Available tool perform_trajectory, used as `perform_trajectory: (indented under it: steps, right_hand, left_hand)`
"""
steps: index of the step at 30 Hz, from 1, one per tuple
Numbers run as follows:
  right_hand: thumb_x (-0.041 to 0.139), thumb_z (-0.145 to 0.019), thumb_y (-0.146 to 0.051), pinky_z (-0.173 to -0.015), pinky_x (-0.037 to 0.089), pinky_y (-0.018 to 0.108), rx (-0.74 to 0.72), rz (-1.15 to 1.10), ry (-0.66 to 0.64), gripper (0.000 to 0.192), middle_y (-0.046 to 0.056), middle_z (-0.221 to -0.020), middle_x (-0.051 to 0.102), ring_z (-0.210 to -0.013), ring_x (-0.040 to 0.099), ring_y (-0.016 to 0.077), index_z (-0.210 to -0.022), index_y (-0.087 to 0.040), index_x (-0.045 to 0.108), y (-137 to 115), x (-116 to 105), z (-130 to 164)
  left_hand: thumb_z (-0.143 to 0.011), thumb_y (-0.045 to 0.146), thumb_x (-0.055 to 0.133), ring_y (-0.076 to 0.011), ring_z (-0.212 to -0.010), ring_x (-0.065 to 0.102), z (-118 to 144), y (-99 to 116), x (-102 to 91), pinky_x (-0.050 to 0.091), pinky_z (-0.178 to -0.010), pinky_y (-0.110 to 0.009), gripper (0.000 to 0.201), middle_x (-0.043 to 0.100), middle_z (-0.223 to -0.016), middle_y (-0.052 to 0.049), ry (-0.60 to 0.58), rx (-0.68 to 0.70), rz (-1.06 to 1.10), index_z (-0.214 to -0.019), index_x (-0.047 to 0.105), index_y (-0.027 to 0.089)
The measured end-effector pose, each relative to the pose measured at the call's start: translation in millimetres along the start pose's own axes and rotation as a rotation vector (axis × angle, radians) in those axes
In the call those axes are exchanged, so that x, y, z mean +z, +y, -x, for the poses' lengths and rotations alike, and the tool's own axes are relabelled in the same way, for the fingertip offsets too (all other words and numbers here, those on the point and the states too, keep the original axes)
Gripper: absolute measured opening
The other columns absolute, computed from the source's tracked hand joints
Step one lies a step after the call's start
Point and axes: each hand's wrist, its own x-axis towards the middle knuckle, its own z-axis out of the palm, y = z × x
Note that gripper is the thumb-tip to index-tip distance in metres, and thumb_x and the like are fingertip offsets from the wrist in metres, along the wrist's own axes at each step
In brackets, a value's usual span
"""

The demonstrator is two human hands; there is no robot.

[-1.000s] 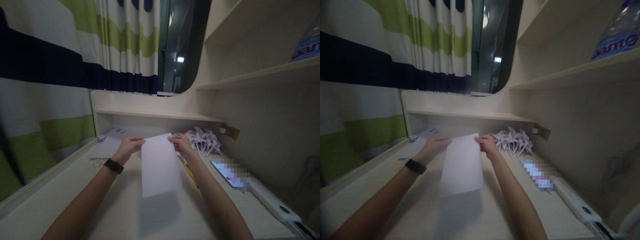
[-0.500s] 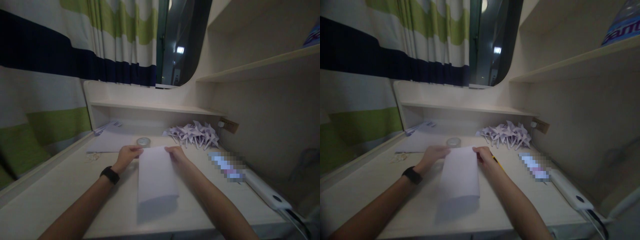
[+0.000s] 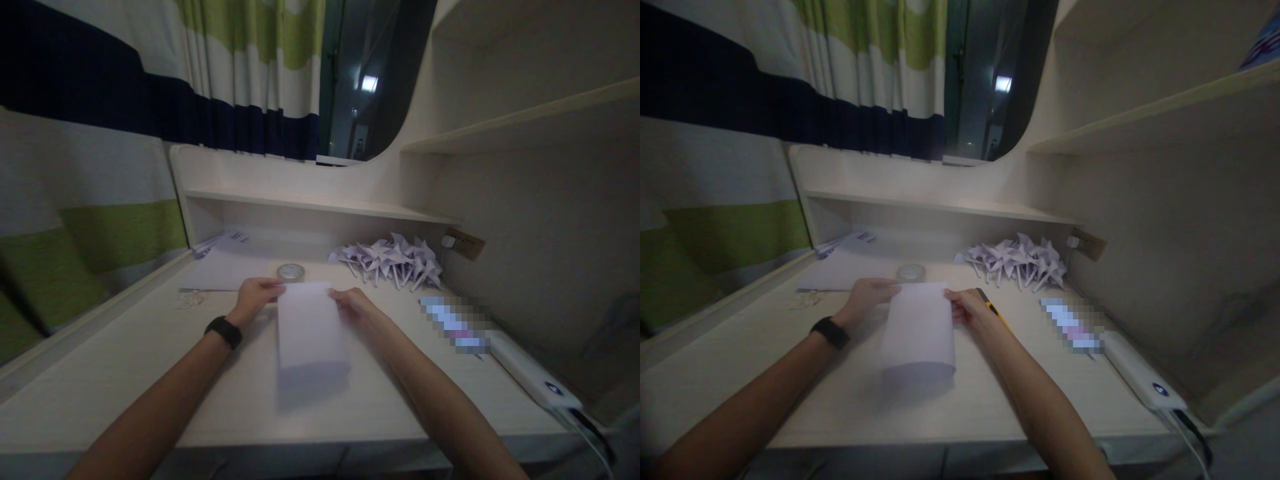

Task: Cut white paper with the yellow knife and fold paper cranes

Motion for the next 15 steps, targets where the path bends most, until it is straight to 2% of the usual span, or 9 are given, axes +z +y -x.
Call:
perform_trajectory:
  steps: [6, 10, 15]
  right_hand:
    - [0.073, -0.071, -0.017, -0.041, 0.044, 0.023, 0.017, 0.003, -0.009, 0.012, 0.008, -0.054, 0.066, -0.044, 0.056, 0.0137, -0.069, -0.011, 0.063, -1.5, 2.0, 2.9]
    - [0.074, -0.072, -0.020, -0.049, 0.050, 0.025, 0.002, -0.020, -0.016, 0.013, 0.009, -0.060, 0.069, -0.052, 0.063, 0.0172, -0.074, -0.011, 0.065, 0.9, 3.1, 3.5]
    - [0.074, -0.071, -0.017, -0.053, 0.052, 0.027, -0.010, -0.036, -0.032, 0.011, 0.011, -0.061, 0.070, -0.055, 0.064, 0.0184, -0.074, -0.010, 0.066, 4.1, 3.3, 2.7]
  left_hand:
    - [-0.056, 0.035, 0.084, -0.0204, -0.068, 0.067, -5.3, -8.7, 0.4, 0.052, -0.063, -0.030, 0.040, 0.074, -0.080, -0.012, -0.001, -0.050, 0.078, -0.083, 0.074, 0.008]
    - [-0.057, 0.034, 0.084, -0.0204, -0.069, 0.066, -5.6, -9.1, 0.0, 0.052, -0.063, -0.030, 0.038, 0.074, -0.082, -0.012, -0.005, -0.063, 0.086, -0.084, 0.074, 0.009]
    - [-0.056, 0.034, 0.084, -0.0201, -0.066, 0.066, -5.2, -6.0, -0.3, 0.051, -0.061, -0.031, 0.037, 0.073, -0.078, -0.012, -0.018, -0.050, 0.089, -0.082, 0.074, 0.009]
